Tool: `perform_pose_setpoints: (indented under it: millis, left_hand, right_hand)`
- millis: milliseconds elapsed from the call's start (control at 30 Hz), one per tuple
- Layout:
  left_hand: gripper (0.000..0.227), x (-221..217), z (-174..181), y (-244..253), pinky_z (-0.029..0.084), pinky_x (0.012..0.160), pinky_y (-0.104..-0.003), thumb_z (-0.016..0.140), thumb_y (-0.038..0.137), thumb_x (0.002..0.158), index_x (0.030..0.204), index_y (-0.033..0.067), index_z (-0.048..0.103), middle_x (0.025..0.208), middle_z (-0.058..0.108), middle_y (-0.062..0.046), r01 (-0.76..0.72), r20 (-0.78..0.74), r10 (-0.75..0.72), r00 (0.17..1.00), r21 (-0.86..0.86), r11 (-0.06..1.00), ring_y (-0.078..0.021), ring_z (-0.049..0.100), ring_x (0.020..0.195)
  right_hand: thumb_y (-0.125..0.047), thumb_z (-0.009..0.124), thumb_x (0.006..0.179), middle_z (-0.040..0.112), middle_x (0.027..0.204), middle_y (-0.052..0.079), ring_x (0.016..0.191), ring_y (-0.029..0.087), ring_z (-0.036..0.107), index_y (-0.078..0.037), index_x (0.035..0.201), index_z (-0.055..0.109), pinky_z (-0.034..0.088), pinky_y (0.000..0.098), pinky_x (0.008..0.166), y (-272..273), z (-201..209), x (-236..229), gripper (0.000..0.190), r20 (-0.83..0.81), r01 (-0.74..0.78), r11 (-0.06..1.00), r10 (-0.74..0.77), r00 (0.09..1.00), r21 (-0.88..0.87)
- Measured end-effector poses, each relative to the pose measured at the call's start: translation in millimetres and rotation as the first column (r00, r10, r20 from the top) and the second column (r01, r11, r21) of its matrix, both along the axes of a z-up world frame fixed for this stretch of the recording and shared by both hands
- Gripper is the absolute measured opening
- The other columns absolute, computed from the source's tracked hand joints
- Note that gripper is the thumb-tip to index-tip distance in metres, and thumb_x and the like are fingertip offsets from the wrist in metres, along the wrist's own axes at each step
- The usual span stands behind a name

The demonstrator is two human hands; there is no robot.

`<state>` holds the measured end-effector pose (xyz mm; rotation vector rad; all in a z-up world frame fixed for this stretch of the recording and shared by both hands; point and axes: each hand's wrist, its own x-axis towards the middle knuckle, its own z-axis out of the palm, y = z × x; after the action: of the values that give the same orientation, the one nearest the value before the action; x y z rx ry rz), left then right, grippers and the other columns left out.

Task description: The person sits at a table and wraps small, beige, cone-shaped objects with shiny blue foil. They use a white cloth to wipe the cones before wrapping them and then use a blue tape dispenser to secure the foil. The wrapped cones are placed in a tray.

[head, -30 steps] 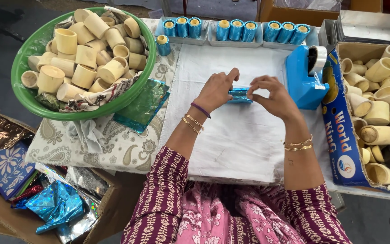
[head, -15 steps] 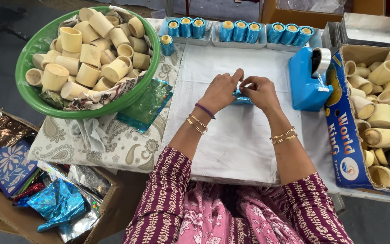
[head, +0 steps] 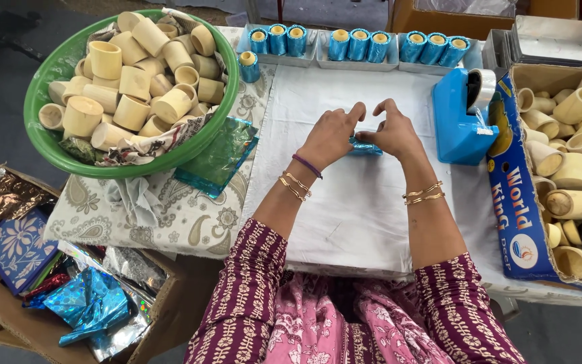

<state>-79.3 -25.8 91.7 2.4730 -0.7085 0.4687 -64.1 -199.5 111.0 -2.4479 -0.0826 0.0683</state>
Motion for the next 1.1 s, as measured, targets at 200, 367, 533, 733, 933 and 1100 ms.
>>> perform_pose_setpoints:
  millis: [200, 367, 533, 733, 933, 1100]
  left_hand:
    - [0.054, -5.3, 10.2, 2.1, 0.057, 0.075, -0.044, 0.083, 0.000, 0.070, 0.111, 0.0113, 0.048, 0.079, 0.070, -0.010, 0.009, -0.077, -0.010, 0.997, -0.019, 1.000, -0.0324, 0.071, 0.084]
    - [0.060, -5.9, 12.8, 1.1, 0.058, 0.075, -0.043, 0.085, 0.001, 0.068, 0.112, 0.0126, 0.047, 0.079, 0.072, -0.009, 0.025, -0.097, -0.026, 0.995, -0.012, 1.000, -0.0310, 0.072, 0.085]
    - [0.064, -5.5, 12.6, 4.2, 0.058, 0.075, -0.043, 0.086, 0.002, 0.067, 0.115, 0.0140, 0.045, 0.081, 0.073, -0.009, 0.006, -0.163, -0.017, 0.987, -0.064, 0.998, -0.0315, 0.072, 0.087]
    - [0.065, -7.5, 12.6, 4.8, 0.058, 0.075, -0.044, 0.086, 0.002, 0.065, 0.114, 0.0149, 0.046, 0.083, 0.074, -0.010, 0.020, -0.156, -0.036, 0.987, -0.103, 0.994, -0.0339, 0.072, 0.088]
    - [0.057, 6.2, 12.4, 13.2, 0.057, 0.080, -0.042, 0.084, 0.011, 0.078, 0.125, 0.0117, 0.053, 0.103, 0.073, -0.012, 0.028, 0.030, -0.019, 0.999, -0.331, 0.943, -0.0297, 0.069, 0.092]
    - [0.039, 12.7, 9.8, 24.5, 0.059, 0.085, -0.035, 0.070, 0.008, 0.097, 0.133, 0.0104, 0.058, 0.128, 0.069, -0.007, 0.149, 0.137, -0.069, 0.988, -0.753, 0.641, -0.0164, 0.067, 0.099]
  right_hand:
    - [-0.024, 0.086, 0.079, 0.069, 0.077, 0.009, 0.071, 0.023, 0.067, -0.012, 0.114, 0.060, 0.050, 0.0373, 0.064, -8.2, -28.7, 8.2, 0.046, 0.082, 0.065, 0.998, -0.067, 0.994, 0.026]
    - [-0.016, 0.081, 0.083, 0.067, 0.077, 0.002, 0.083, 0.023, 0.061, -0.018, 0.104, 0.073, 0.042, 0.0425, 0.079, -12.4, -22.1, -7.7, 0.022, 0.403, 0.083, 0.990, -0.031, 0.915, -0.111]
    - [-0.008, 0.077, 0.078, 0.068, 0.097, -0.006, 0.108, 0.022, 0.048, -0.031, 0.097, 0.084, 0.028, 0.0436, 0.094, -15.8, -10.6, -32.0, 0.031, 0.442, -0.182, 0.924, 0.325, 0.836, -0.335]
    - [-0.019, 0.083, 0.060, 0.065, 0.114, -0.001, 0.119, 0.026, 0.046, -0.029, 0.117, 0.079, 0.025, 0.0484, 0.095, -1.5, -0.4, -48.5, 0.058, 0.355, -0.153, 0.819, 0.397, 0.846, -0.553]
    - [-0.033, 0.093, 0.063, 0.071, 0.115, -0.003, 0.126, 0.025, 0.047, -0.026, 0.114, 0.076, 0.025, 0.0515, 0.102, -2.5, 1.6, -35.4, 0.055, 0.417, -0.149, 0.905, 0.323, 0.849, -0.397]
    - [-0.027, 0.098, 0.067, 0.072, 0.115, -0.001, 0.120, 0.026, 0.056, -0.019, 0.117, 0.074, 0.039, 0.0420, 0.101, -31.1, 0.6, -18.0, 0.056, 0.684, -0.156, 0.988, 0.108, 0.721, 0.009]
